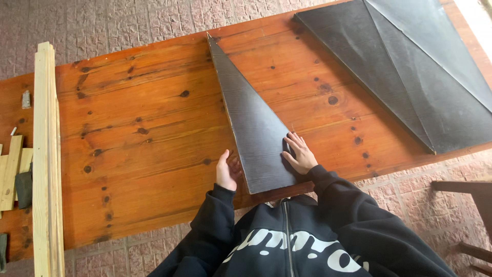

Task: The person uses a pink sanding block to sand the surface of a dark wooden board placed on a larger wooden table. They move the sanding block back and forth across the board, occasionally repositioning the board to access different areas.

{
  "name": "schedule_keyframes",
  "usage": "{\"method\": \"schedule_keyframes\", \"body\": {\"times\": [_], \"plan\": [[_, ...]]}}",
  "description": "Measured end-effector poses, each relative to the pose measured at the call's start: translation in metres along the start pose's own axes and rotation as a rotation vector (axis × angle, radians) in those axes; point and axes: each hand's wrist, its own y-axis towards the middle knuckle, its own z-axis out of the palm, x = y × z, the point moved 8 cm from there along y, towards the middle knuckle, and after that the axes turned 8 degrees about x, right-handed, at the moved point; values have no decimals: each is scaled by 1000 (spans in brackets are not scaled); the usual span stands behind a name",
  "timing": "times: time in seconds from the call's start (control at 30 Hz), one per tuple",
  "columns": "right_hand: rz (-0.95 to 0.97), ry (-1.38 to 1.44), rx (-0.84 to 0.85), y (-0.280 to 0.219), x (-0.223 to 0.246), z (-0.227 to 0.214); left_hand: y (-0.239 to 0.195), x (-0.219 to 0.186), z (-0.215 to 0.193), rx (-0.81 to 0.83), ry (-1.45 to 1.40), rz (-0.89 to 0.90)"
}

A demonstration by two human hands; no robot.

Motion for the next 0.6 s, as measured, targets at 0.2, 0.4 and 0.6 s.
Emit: {"method": "schedule_keyframes", "body": {"times": [0.2, 0.4, 0.6], "plan": [[-12, 56, 28, 1, 5, -5, 52, 36, -8, 66, -234, 19], [-10, 56, 32, -1, 8, -4, 12, 20, 23, 72, -203, 8], [-11, 24, 32, 0, 8, -5, 52, 26, 4, 160, 200, 96]]}}
